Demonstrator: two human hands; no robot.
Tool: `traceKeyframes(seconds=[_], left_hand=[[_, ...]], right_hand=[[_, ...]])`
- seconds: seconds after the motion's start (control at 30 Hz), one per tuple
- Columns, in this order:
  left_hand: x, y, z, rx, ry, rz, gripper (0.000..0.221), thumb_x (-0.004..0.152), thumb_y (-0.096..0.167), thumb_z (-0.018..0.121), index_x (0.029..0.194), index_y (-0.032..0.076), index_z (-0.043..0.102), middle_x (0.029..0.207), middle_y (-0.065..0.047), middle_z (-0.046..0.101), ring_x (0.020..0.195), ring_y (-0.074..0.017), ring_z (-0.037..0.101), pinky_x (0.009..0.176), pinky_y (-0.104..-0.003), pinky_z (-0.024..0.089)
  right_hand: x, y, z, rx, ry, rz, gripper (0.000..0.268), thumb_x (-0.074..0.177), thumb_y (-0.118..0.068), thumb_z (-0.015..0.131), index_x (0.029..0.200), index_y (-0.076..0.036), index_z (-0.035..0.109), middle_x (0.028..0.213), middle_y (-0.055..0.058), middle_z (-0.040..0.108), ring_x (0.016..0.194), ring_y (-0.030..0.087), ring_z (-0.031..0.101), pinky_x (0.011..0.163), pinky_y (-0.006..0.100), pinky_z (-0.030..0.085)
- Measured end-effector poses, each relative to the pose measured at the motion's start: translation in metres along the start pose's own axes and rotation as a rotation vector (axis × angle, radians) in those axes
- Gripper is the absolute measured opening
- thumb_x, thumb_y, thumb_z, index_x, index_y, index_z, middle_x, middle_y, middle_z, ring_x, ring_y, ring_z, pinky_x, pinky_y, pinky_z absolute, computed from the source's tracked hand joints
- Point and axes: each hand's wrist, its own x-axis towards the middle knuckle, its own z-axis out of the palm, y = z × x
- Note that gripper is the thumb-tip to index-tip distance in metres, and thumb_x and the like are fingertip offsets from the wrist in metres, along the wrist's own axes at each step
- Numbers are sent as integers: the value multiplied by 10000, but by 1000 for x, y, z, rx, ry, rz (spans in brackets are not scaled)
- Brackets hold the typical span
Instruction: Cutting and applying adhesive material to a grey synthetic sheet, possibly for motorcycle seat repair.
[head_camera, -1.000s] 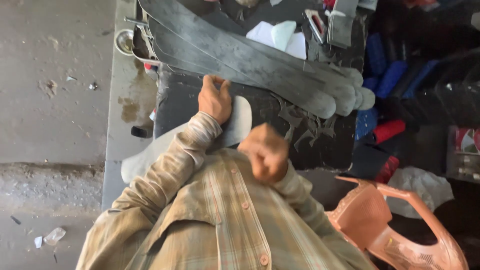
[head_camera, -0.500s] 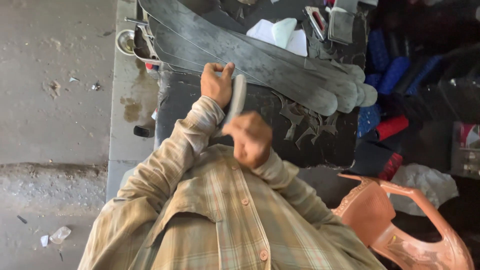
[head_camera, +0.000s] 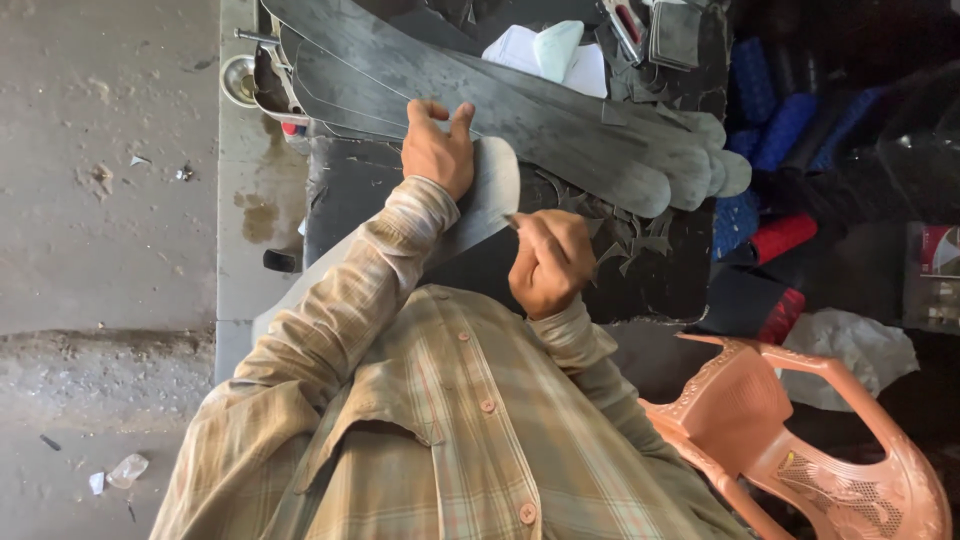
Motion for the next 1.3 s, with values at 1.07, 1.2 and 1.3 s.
traceKeyframes(seconds=[1.07,1.2,1.3], left_hand=[[-144,-175,-1,525,-472,360,750,752,475,852,1360,161,545,1445,-198,468,1328,-427,454,1062,-522,396],[-174,-238,-42,516,35,-47,644,788,383,850,1305,115,577,1260,-201,576,1188,-423,548,1013,-493,460],[-179,-283,-63,475,267,-310,694,775,363,865,1317,65,550,1255,-228,567,1177,-438,524,979,-502,439]], right_hand=[[-262,350,-323,156,348,1633,429,864,-381,631,924,44,643,761,114,644,597,207,614,496,340,498],[-362,369,-356,234,254,1968,524,874,-424,609,1068,61,571,945,145,692,759,249,734,600,353,639],[-416,378,-338,-59,806,1720,474,896,-238,775,1152,104,570,1086,151,718,870,243,777,657,359,693]])
